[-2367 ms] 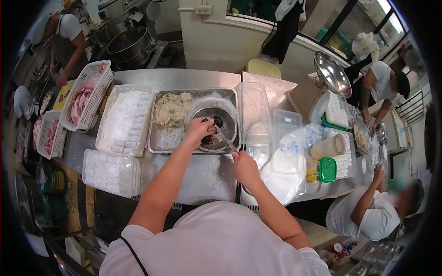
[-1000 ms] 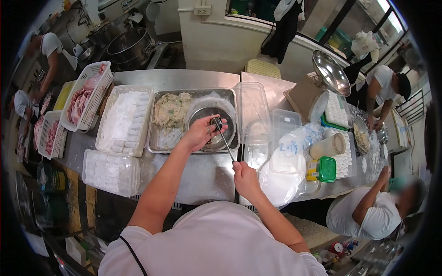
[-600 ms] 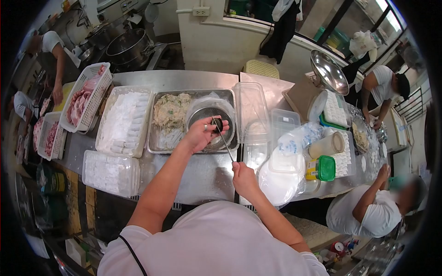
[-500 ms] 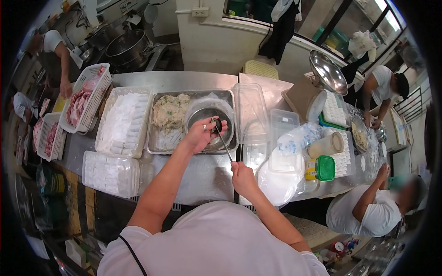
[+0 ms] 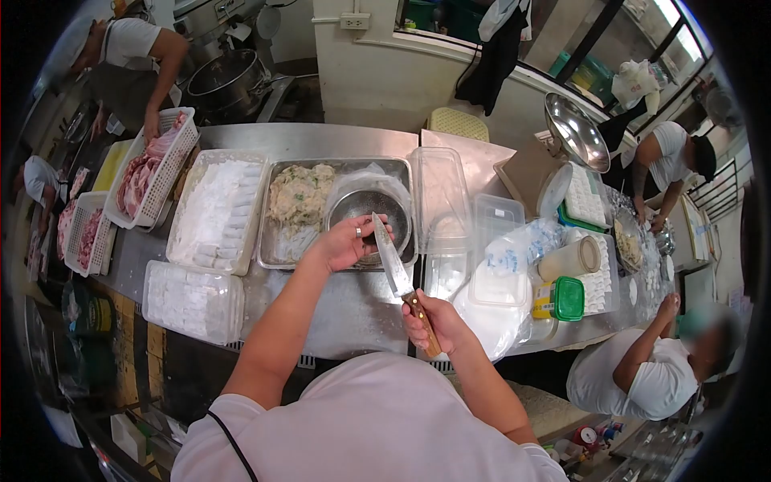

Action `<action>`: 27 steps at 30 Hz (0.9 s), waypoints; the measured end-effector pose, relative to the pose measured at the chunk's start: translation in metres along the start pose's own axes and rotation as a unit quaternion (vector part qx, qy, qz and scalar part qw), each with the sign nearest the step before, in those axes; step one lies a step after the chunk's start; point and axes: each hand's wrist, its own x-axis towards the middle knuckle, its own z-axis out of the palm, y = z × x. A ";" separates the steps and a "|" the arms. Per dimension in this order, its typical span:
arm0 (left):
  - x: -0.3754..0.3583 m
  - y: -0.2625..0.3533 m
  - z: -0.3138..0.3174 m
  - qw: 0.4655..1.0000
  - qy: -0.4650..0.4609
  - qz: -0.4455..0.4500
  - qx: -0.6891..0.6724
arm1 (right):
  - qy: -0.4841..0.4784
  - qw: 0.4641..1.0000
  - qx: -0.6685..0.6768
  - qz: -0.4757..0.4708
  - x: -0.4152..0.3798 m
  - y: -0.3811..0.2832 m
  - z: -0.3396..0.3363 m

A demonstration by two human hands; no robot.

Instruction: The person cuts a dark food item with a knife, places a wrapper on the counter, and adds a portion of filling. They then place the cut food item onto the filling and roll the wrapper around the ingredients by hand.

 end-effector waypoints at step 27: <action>0.008 -0.015 0.035 0.986 0.129 0.092 0.049 | 0.385 0.655 -0.582 -0.291 0.010 0.027 0.031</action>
